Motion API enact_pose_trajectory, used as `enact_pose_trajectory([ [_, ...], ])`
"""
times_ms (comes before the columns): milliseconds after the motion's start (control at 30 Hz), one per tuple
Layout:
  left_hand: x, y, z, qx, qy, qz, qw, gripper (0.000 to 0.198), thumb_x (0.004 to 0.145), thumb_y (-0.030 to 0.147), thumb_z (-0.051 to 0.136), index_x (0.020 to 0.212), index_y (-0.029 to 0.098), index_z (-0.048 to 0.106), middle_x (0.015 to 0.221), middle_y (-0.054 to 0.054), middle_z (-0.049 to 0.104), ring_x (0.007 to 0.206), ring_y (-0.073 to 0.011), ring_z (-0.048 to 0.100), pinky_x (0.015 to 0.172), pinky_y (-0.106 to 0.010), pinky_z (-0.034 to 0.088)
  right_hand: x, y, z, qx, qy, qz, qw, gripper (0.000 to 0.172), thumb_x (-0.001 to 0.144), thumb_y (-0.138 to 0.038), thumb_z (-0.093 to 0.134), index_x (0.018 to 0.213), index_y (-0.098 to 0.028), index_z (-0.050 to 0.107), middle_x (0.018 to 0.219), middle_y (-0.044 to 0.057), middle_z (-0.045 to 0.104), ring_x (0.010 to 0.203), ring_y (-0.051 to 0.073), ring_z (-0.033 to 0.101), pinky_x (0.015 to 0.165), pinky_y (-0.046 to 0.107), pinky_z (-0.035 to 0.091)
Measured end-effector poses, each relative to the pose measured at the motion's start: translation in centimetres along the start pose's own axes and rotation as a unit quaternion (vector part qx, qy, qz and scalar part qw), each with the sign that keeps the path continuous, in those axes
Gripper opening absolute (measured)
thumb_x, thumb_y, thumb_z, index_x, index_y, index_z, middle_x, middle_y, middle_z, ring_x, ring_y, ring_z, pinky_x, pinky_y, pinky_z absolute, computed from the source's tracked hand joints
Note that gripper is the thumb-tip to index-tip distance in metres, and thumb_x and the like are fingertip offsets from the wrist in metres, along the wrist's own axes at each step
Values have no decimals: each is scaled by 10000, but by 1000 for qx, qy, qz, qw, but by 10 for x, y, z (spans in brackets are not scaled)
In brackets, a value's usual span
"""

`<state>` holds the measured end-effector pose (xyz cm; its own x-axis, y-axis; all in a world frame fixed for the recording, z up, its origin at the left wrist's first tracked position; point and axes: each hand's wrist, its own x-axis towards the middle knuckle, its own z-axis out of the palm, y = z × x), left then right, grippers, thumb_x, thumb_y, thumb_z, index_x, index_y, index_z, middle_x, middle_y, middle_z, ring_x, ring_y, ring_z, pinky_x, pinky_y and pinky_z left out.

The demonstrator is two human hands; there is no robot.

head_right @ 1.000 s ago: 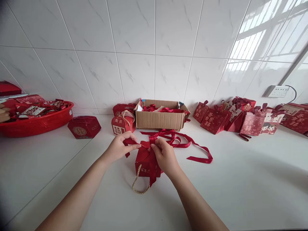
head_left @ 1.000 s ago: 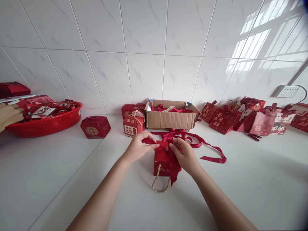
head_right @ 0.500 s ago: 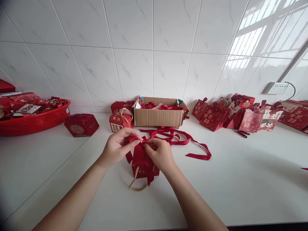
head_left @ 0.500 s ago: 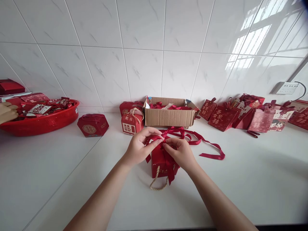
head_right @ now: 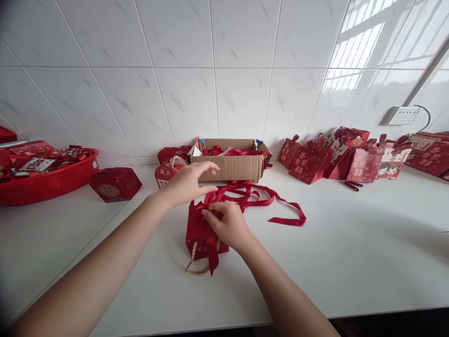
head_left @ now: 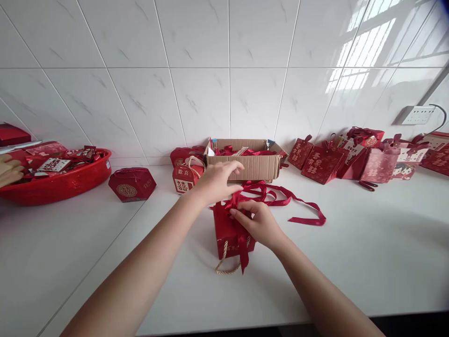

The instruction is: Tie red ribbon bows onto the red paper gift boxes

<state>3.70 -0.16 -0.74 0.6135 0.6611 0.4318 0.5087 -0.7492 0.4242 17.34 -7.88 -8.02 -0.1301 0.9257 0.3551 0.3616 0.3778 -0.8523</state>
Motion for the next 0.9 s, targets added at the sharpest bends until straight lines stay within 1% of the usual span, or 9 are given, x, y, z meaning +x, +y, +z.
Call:
enact_pose_trajectory([
  [67,0,-6,1,99,85,-6,991,168,715,283,672,819,189,580,928,-44,628,956,-240,540,838,-389,399,0,1,-1,18,-5,6,1000,251,848,-317,527,675,-173,636,701,29,669,628,140,550,576,255,415],
  [100,-4,-8,2,98,98,-19,990,166,754,332,636,756,180,568,860,-34,620,874,-215,550,786,-357,410,0,1,-1,25,-7,10,1000,262,851,-331,524,678,-172,639,698,30,667,625,142,553,566,254,415],
  [200,-25,-12,3,-30,34,-82,996,350,856,454,482,659,175,555,658,8,575,633,-140,524,611,-271,392,-1,1,-1,32,-8,12,999,305,855,-379,515,670,-167,632,663,25,636,585,134,535,515,245,396],
  [267,-41,-14,5,-112,-8,-94,989,348,841,470,511,675,177,599,677,7,605,677,-144,550,638,-262,407,-1,0,-1,33,-9,9,999,331,858,-402,505,656,-165,617,637,18,609,563,124,510,498,239,380],
  [333,-54,-17,10,-185,-27,-92,978,268,787,451,606,787,186,647,802,-10,653,801,-165,586,731,-269,439,-1,1,-1,34,-14,9,999,350,865,-416,489,647,-166,600,604,7,573,539,113,475,484,235,360],
  [467,-65,-20,23,-266,-2,-117,957,344,744,409,681,1020,209,633,1019,-41,654,973,-187,579,842,-287,450,-2,4,-1,20,-24,-5,999,351,878,-411,471,645,-172,582,602,1,540,557,115,464,500,237,366],
  [600,-67,-21,28,-285,-13,-121,951,266,779,408,644,927,188,667,919,-40,672,880,-178,600,771,-277,463,-4,5,0,12,-19,-18,1000,332,881,-399,475,670,-173,595,640,12,564,605,132,503,537,246,399],
  [733,-71,-23,27,-278,18,-128,952,217,805,384,618,852,182,681,868,-35,685,852,-175,610,755,-277,462,-5,4,3,29,-8,-2,1000,323,892,-373,460,668,-178,585,653,11,589,615,133,516,546,244,403],
  [900,-75,-21,29,-285,34,-133,949,200,825,366,588,868,179,645,910,-47,670,891,-186,609,766,-293,472,-5,4,7,79,17,13,997,144,876,-325,500,858,-191,550,759,35,659,757,171,609,653,270,463],
])
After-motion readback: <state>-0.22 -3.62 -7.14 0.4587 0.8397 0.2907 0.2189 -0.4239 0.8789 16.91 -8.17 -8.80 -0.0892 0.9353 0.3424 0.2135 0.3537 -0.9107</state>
